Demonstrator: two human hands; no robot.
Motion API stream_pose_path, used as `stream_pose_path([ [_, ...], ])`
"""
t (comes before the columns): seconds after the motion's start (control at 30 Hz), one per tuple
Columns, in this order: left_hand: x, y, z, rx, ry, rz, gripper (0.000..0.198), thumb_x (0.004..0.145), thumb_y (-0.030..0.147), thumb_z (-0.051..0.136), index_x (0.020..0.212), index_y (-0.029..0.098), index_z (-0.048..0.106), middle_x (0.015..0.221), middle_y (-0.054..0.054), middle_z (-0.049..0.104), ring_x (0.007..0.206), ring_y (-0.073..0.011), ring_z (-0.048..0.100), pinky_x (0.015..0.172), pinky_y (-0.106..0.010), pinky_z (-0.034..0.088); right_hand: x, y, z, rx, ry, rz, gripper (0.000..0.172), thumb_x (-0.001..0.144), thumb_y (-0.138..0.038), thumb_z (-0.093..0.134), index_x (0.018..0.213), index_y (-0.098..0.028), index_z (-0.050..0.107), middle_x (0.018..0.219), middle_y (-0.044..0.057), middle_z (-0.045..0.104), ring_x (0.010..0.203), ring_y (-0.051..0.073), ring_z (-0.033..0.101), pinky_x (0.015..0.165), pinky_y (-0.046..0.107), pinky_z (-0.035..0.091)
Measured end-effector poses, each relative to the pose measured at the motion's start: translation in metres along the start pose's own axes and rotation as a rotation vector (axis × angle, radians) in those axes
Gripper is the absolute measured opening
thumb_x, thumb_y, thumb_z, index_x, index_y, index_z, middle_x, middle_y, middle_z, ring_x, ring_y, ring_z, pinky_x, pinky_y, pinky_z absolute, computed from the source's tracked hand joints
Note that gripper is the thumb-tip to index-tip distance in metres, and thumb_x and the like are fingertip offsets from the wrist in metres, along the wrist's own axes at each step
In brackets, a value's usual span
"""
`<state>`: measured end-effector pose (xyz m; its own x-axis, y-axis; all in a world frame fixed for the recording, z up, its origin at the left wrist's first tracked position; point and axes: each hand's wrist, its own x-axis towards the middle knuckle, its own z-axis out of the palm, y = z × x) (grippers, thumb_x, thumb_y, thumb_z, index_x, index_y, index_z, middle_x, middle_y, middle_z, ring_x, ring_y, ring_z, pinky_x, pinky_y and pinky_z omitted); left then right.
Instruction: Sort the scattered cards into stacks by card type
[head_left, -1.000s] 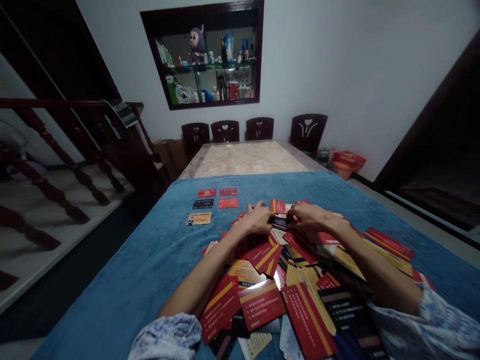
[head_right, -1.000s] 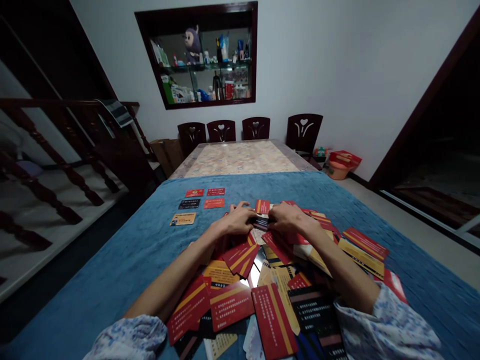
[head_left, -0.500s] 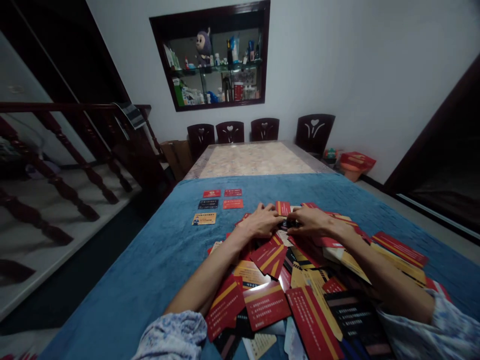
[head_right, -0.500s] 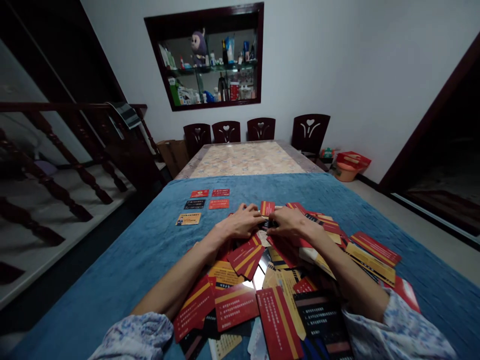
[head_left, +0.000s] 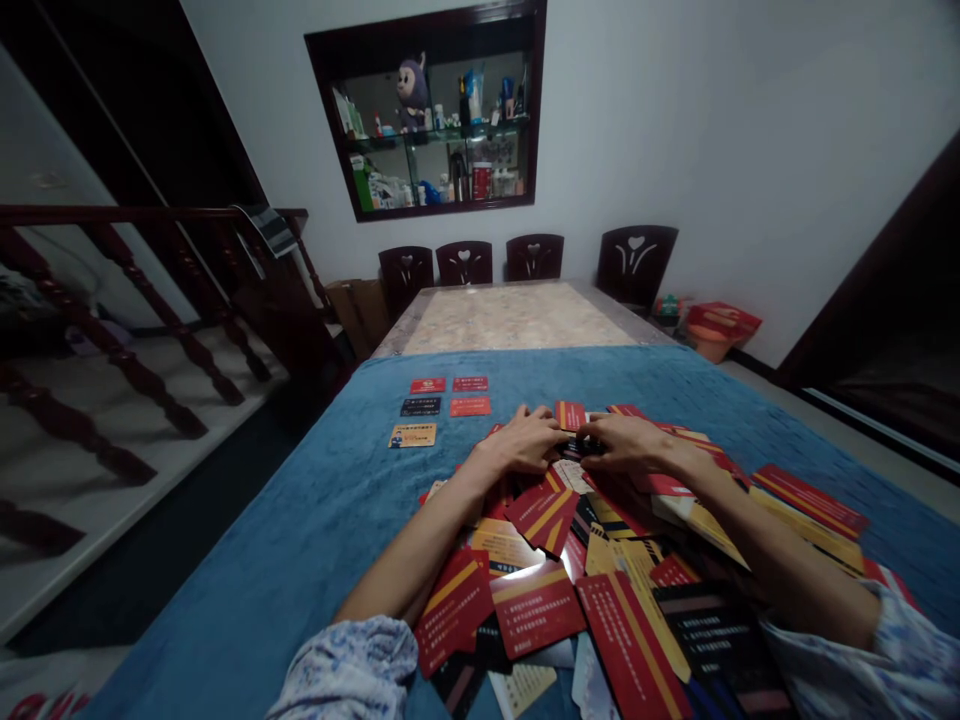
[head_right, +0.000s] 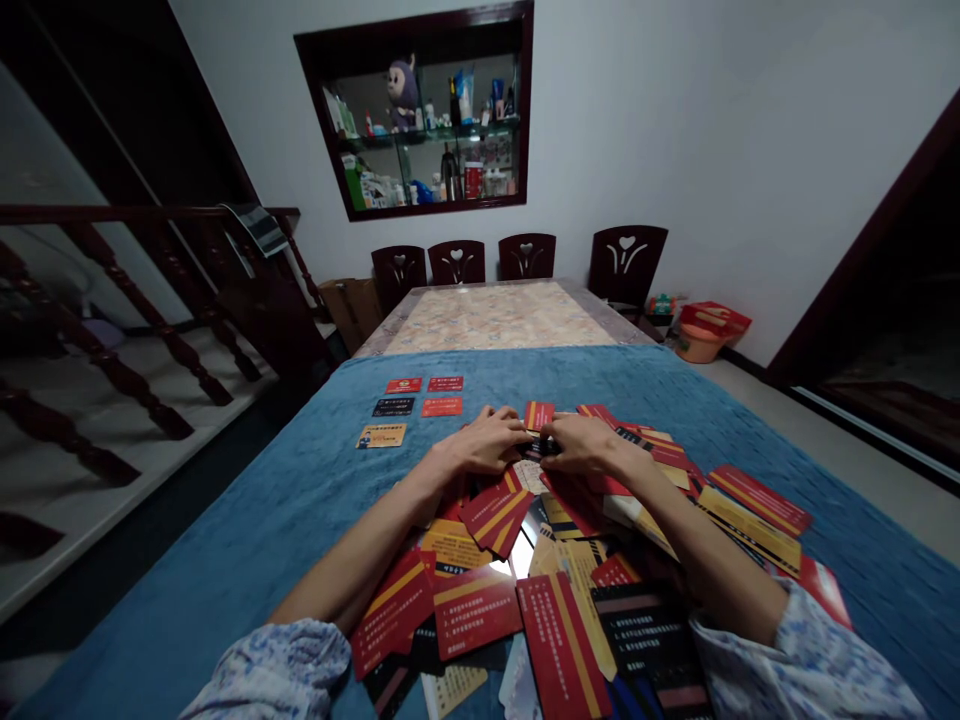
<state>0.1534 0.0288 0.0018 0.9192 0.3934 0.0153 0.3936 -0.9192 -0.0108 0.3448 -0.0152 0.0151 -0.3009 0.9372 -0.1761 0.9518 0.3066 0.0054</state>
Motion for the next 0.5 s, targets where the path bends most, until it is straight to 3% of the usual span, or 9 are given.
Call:
stream_pose_path([
  [0.3, -0.002, -0.005, -0.002, -0.041, 0.019, 0.01, 0.02, 0.088, 0.022, 0.053, 0.097, 0.026, 0.07, 0.105, -0.005, 0.07, 0.116, -0.0243, 0.049, 0.099, -0.039, 0.035, -0.007, -0.002, -0.008, 0.099, 0.016, -0.046, 0.038, 0.075, -0.034, 0.069, 0.111, -0.021, 0.07, 0.105, 0.011, 0.067, 0.091, 0.024, 0.065, 0.076, 0.03, 0.048],
  [0.5, -0.003, -0.007, -0.007, -0.041, 0.014, 0.012, 0.018, 0.088, 0.024, 0.054, 0.093, 0.024, 0.072, 0.097, -0.005, 0.07, 0.111, -0.0232, 0.054, 0.097, -0.037, 0.036, -0.011, -0.002, -0.011, 0.181, 0.048, -0.066, 0.026, 0.074, -0.023, 0.066, 0.099, -0.024, 0.073, 0.097, 0.01, 0.071, 0.09, 0.025, 0.065, 0.077, 0.03, 0.048],
])
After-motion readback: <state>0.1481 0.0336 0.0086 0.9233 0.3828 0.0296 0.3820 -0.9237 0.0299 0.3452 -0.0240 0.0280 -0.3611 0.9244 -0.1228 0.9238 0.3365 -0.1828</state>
